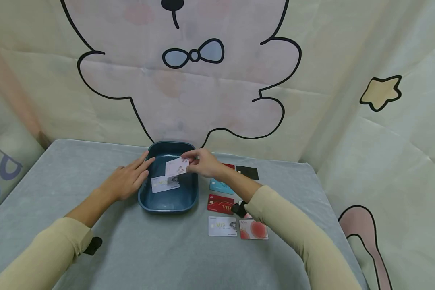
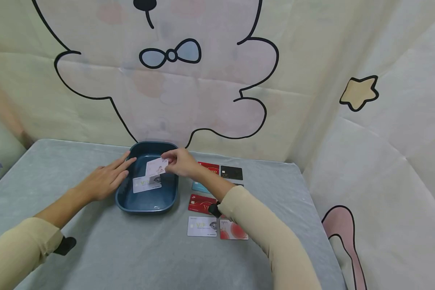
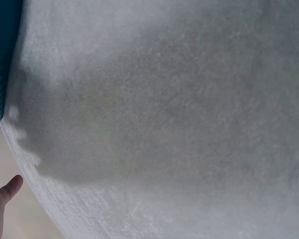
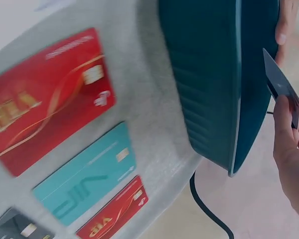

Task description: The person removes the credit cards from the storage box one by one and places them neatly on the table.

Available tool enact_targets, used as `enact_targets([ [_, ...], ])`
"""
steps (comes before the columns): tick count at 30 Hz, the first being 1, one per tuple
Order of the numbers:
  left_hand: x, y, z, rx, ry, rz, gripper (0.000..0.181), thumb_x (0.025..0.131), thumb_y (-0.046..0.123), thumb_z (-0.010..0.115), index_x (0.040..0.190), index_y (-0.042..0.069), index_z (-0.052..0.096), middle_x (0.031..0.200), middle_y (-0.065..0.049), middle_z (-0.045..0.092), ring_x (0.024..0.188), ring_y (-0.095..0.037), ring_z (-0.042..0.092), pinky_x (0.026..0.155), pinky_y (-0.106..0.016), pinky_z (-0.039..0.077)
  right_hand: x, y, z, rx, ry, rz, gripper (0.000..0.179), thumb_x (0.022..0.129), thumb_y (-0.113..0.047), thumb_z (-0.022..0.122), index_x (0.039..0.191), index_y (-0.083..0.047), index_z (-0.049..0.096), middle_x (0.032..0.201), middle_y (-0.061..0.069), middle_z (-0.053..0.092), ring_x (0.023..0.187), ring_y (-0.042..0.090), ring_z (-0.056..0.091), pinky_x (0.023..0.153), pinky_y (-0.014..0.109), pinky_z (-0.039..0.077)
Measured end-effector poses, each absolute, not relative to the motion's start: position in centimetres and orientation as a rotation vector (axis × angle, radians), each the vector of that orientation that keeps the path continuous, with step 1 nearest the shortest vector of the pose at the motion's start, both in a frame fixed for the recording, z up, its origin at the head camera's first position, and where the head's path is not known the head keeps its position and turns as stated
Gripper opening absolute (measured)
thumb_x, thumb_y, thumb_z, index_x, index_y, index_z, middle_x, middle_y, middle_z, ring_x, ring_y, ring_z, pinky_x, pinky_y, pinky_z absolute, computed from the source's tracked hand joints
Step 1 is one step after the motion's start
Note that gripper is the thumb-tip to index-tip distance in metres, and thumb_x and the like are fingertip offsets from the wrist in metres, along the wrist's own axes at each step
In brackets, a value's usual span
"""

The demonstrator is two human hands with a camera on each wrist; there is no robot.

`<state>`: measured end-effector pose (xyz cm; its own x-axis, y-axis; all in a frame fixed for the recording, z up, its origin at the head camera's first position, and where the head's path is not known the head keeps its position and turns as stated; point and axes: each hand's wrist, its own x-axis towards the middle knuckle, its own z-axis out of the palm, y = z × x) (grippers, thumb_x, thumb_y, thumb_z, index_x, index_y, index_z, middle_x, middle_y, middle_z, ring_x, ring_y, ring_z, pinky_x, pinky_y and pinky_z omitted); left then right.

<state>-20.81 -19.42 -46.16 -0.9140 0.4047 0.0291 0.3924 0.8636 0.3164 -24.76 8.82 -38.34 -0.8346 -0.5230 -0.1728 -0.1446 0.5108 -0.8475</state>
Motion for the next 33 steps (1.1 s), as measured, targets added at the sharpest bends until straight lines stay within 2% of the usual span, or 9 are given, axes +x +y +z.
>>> enact_targets([
  [5,-20.7,-19.5,-46.2,0.651,3.010,0.484,0.053,0.109,0.032,0.032,0.158,0.014,0.027,0.166,-0.014,0.011,0.143,-0.040,0.034,0.098,-0.071,0.036,-23.0,11.1,-38.0,-0.552,2.320,-1.297,0.040,0.093,-0.001,0.066,0.133,-0.005,0.063,0.109,0.011,0.054,0.096,0.024,0.061,0.082,0.026,0.056],
  [14,-20.6,-19.5,-46.2,0.649,3.019,0.481,0.053,0.109,0.031,0.032,0.158,0.013,0.028,0.166,-0.014,0.013,0.143,-0.041,0.034,0.097,-0.071,0.037,-19.7,14.1,-37.5,-0.555,2.288,-1.406,0.045,0.091,-0.001,0.071,0.134,-0.009,0.063,0.130,0.007,0.060,0.098,0.025,0.064,0.085,0.030,0.057],
  [19,-20.7,-19.4,-46.2,0.646,3.016,0.474,0.053,0.109,0.031,0.031,0.158,0.013,0.027,0.166,-0.014,0.012,0.144,-0.041,0.032,0.098,-0.070,0.036,-18.0,15.7,-37.6,-0.588,2.258,-1.411,0.048,0.089,-0.005,0.074,0.135,-0.011,0.063,0.134,0.006,0.057,0.100,0.026,0.065,0.086,0.033,0.057],
  [23,-20.6,-19.3,-46.2,0.640,3.019,0.472,0.053,0.108,0.031,0.032,0.158,0.013,0.027,0.166,-0.014,0.012,0.144,-0.041,0.031,0.098,-0.070,0.036,-16.3,16.9,-38.2,-0.576,2.135,-1.458,0.047,0.089,-0.004,0.073,0.135,-0.009,0.062,0.135,0.009,0.056,0.099,0.028,0.065,0.088,0.040,0.057],
  [28,-20.6,-19.3,-46.2,0.642,3.017,0.475,0.053,0.108,0.031,0.032,0.158,0.013,0.027,0.166,-0.014,0.012,0.144,-0.041,0.031,0.098,-0.070,0.037,-14.2,18.5,-39.8,-0.563,2.052,-1.448,0.046,0.091,-0.003,0.070,0.136,-0.006,0.060,0.127,0.012,0.058,0.094,0.026,0.065,0.084,0.032,0.057],
  [30,-20.7,-19.4,-46.3,0.642,3.018,0.478,0.053,0.109,0.030,0.032,0.158,0.013,0.027,0.166,-0.013,0.012,0.144,-0.040,0.032,0.098,-0.070,0.037,-13.4,19.1,-40.3,-0.583,2.076,-1.419,0.047,0.091,-0.006,0.071,0.137,-0.005,0.060,0.129,0.012,0.058,0.095,0.024,0.064,0.084,0.028,0.057],
  [33,-20.7,-19.4,-46.3,0.645,3.019,0.479,0.053,0.109,0.031,0.032,0.158,0.013,0.027,0.166,-0.013,0.012,0.145,-0.040,0.031,0.098,-0.070,0.037,-12.5,19.8,-41.0,-0.584,2.112,-1.399,0.047,0.089,-0.009,0.072,0.135,-0.007,0.061,0.130,0.010,0.057,0.098,0.025,0.064,0.085,0.028,0.056],
])
